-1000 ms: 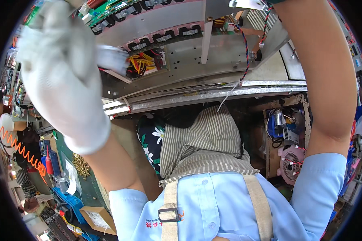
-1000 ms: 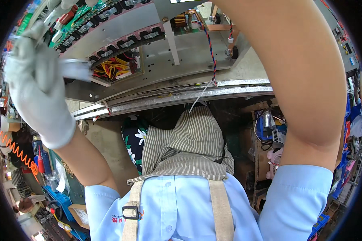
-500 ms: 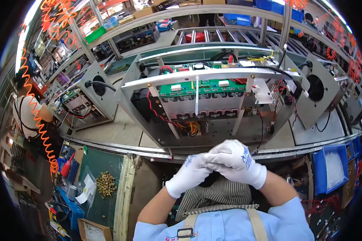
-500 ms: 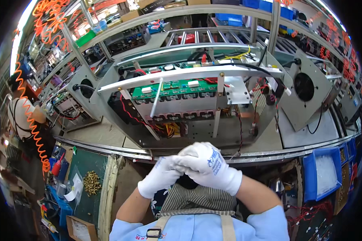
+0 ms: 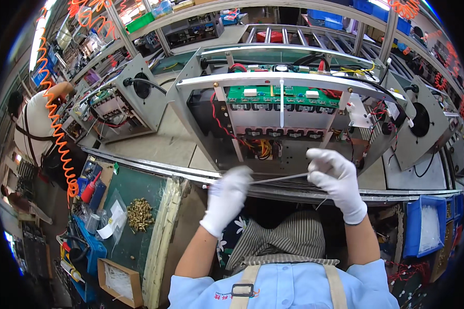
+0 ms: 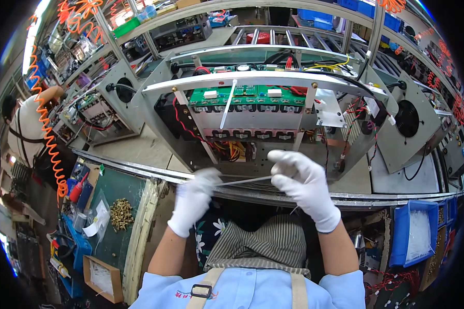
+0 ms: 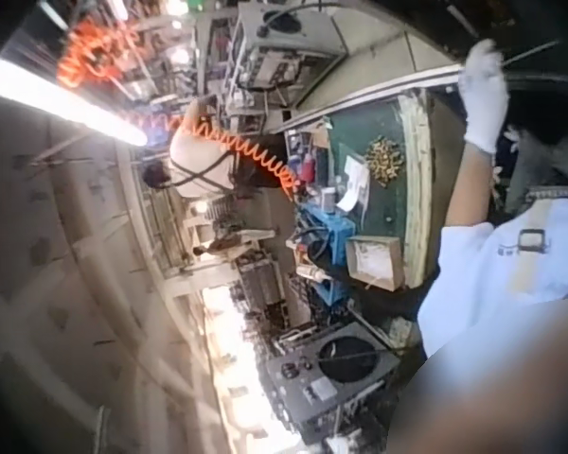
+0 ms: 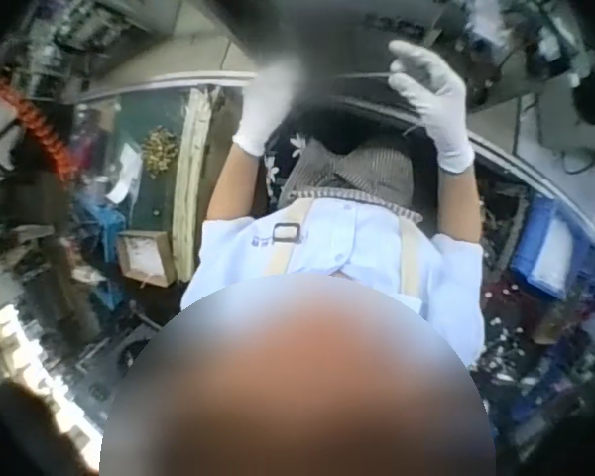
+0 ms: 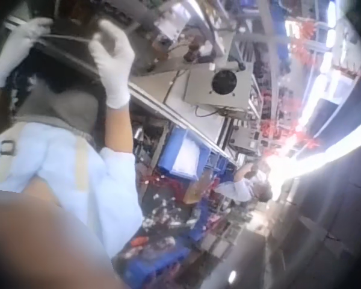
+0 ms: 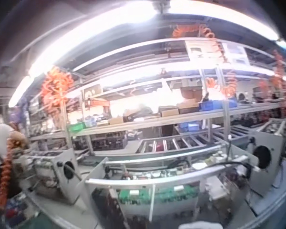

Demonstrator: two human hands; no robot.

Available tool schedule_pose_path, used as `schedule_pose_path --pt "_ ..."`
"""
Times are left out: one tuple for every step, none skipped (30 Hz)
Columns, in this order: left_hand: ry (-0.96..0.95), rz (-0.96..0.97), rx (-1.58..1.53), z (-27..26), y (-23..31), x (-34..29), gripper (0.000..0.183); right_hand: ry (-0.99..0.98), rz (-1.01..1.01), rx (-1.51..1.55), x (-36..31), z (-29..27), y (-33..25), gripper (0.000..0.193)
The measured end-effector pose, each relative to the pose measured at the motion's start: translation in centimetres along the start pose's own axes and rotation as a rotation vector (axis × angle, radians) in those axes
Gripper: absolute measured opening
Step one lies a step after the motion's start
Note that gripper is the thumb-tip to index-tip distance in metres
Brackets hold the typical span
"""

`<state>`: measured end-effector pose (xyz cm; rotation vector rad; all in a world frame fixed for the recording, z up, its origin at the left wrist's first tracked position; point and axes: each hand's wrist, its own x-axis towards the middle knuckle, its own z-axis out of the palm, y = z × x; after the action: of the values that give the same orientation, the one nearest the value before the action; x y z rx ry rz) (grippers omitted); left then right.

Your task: The person assembles an electronic device by connecting various wires to a circuit board inside a metal chassis. They route black and red cables, secure them with zip ties, and plug in connectors. The person also handles small components and organizes the internal wiring.

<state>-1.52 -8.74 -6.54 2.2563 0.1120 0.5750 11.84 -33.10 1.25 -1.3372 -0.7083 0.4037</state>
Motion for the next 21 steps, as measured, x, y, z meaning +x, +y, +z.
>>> schedule_pose_path --pt "0.156 -0.104 -0.190 -0.5 1.3 0.8 0.030 0.005 -0.002 -0.020 0.2 0.0 0.1 0.040" --pt "0.309 -0.214 -0.370 -1.4 3.6 1.3 0.032 0.009 -0.001 -0.032 0.4 0.2 0.4 0.041" --pt "0.243 -0.244 -0.433 -1.6 5.6 1.2 0.034 -0.040 0.020 -0.028 0.7 1.0 0.6 0.042" --pt "0.126 -0.143 -0.264 -1.4 6.5 1.4 0.034 -0.084 0.041 -0.034 0.8 1.9 0.4 0.042" --pt "0.027 -0.020 -0.106 -1.2 7.5 1.7 0.033 -0.108 0.024 -0.002 0.8 2.8 0.6 0.043" --pt "-0.114 0.050 0.014 -0.9 7.3 1.9 0.032 -0.135 -0.036 -0.046 0.9 2.9 1.1 0.044" --pt "-0.088 0.049 -0.026 -0.8 7.0 1.8 0.032 -0.109 -0.117 -0.059 1.2 2.9 1.7 0.045" --pt "0.020 0.147 0.125 -0.7 6.6 1.9 0.032 -0.083 -0.198 -0.073 1.5 2.9 1.9 0.045" --pt "0.056 0.159 0.180 -0.7 6.3 1.7 0.032 -0.021 -0.252 -0.189 1.5 2.8 1.7 0.045" --pt "0.092 0.166 0.235 -0.6 6.0 1.4 0.032 0.038 -0.300 -0.305 1.5 2.7 1.2 0.045" --pt "0.109 0.167 0.269 -0.5 6.0 1.5 0.029 0.096 -0.346 -0.421 1.5 2.8 1.1 0.046" --pt "0.082 0.192 0.302 -0.4 6.0 1.9 0.030 0.043 -0.318 -0.444 1.6 2.9 1.1 0.045" --pt "0.062 0.213 0.334 -0.3 6.1 2.2 0.030 -0.089 -0.248 -0.529 1.9 2.6 1.2 0.041" --pt "0.043 0.232 0.368 -0.3 6.2 2.3 0.030 -0.223 -0.177 -0.610 2.2 2.3 1.4 0.038" --pt "0.002 0.206 0.402 -0.1 6.7 2.3 0.031 -0.245 -0.122 -0.631 1.9 2.5 2.3 0.025" --pt "-0.027 0.184 0.446 -0.2 7.1 2.5 0.031 -0.206 -0.215 -0.719 2.0 2.6 2.7 0.015" --pt "0.006 0.199 0.336 -0.1 6.4 2.1 0.030 -0.224 -0.194 -0.763 2.1 2.0 2.8 0.015" --pt "-0.002 0.181 0.322 -0.2 6.0 1.9 0.029 -0.241 -0.172 -0.806 2.2 1.6 2.9 0.016" --pt "-0.012 0.195 0.333 -0.2 5.7 1.7 0.029 -0.290 -0.177 -0.856 2.2 1.9 3.0 0.016" --pt "-0.024 0.209 0.343 -0.1 5.7 1.6 0.029 -0.338 -0.182 -0.907 2.2 2.2 3.0 0.016" --pt "-0.030 0.237 0.372 0.1 6.0 2.1 0.030 -0.385 -0.185 -0.957 2.3 2.5 3.0 0.016"
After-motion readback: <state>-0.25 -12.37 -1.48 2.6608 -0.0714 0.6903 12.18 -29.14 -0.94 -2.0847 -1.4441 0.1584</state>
